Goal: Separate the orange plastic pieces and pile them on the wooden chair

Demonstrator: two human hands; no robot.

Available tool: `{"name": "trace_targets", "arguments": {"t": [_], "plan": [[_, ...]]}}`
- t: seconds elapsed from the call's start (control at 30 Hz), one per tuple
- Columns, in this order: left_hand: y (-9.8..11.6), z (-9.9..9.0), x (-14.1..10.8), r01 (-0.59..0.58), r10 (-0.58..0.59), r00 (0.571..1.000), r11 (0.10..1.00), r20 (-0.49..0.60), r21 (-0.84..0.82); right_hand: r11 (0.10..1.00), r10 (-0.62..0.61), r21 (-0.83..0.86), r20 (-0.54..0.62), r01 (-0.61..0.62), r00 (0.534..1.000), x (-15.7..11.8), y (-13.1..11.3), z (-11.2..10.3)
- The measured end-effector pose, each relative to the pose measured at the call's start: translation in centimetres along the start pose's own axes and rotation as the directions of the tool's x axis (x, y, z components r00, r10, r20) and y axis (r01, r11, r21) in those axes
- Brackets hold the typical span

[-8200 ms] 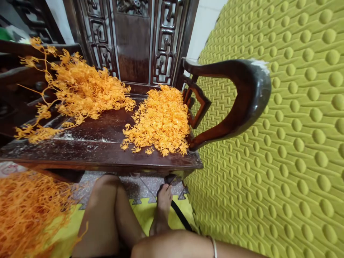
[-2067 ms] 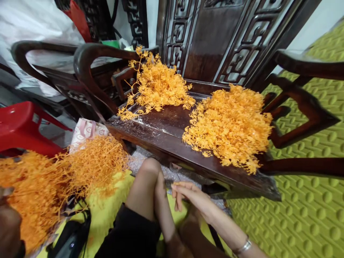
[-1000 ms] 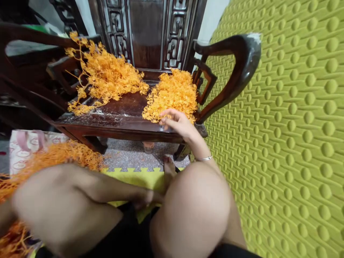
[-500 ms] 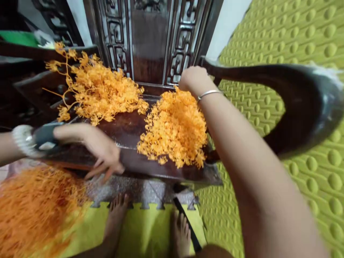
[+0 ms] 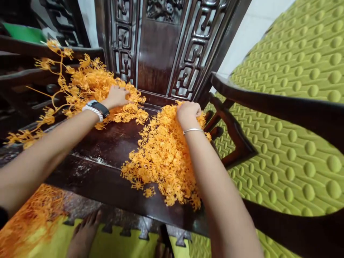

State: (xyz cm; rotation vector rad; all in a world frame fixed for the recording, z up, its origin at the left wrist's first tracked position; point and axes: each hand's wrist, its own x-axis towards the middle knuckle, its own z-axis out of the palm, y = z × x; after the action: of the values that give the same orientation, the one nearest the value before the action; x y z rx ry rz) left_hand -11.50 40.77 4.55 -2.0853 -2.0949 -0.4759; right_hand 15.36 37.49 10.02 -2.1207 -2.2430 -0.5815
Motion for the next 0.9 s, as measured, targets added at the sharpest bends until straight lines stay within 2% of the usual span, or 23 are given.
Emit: {"name": "trace_targets", "arguments": {"t": [0.13, 0.3, 0.43, 0.5, 0.6, 0.67, 0.77, 0.83, 0.9], "plan": [[1.4, 0.8, -1.1, 0.084, -0.089, 0.991, 0.995, -0.101, -0.048, 0.999, 0.034, 0.040, -0.088, -0.030, 0.996, -2.3, -1.4, 0.8], [0.9, -1.2, -4.1, 0.130, -0.169, 0.958, 0.976, -0.232, -0.176, 0.990, -0.007, 0.137, -0.116, 0.023, 0.993, -4.7, -1.1, 0.6], [-0.1, -2.7, -5.5, 0.113, -0.206, 0.927, 0.950, -0.314, -0.290, 0.948, -0.055, 0.284, -0.307, 0.147, 0.950, -5.5, -0.5, -1.3], [-0.4, -3.2, -5.3, 0.120, -0.261, 0.903, 0.915, -0.340, -0.385, 0.899, -0.036, 0.395, -0.358, 0.187, 0.933, -5.8, -0.8, -2.2], [-0.9, -4.0, -4.0, 0.125, -0.344, 0.868, 0.849, -0.358, -0.514, 0.798, -0.026, 0.568, -0.303, 0.203, 0.953, -6.2, -2.5, -2.9], [-1.3, -4.9, -3.0, 0.116, -0.369, 0.847, 0.832, -0.384, -0.543, 0.695, -0.107, 0.682, -0.213, 0.226, 0.971, -6.5, -4.4, -2.8], [-2.3, -6.3, -2.1, 0.106, -0.438, 0.791, 0.786, -0.428, -0.609, 0.552, -0.276, 0.793, -0.118, 0.258, 0.954, -7.1, -7.6, -2.3], [-3.2, -6.8, -2.0, 0.121, -0.502, 0.754, 0.740, -0.423, -0.662, 0.493, -0.319, 0.827, -0.117, 0.271, 0.940, -7.4, -9.7, -1.8], [-4.2, -7.0, -2.3, 0.149, -0.558, 0.728, 0.696, -0.398, -0.703, 0.428, -0.311, 0.863, -0.140, 0.270, 0.940, -7.3, -11.7, -1.5]]}}
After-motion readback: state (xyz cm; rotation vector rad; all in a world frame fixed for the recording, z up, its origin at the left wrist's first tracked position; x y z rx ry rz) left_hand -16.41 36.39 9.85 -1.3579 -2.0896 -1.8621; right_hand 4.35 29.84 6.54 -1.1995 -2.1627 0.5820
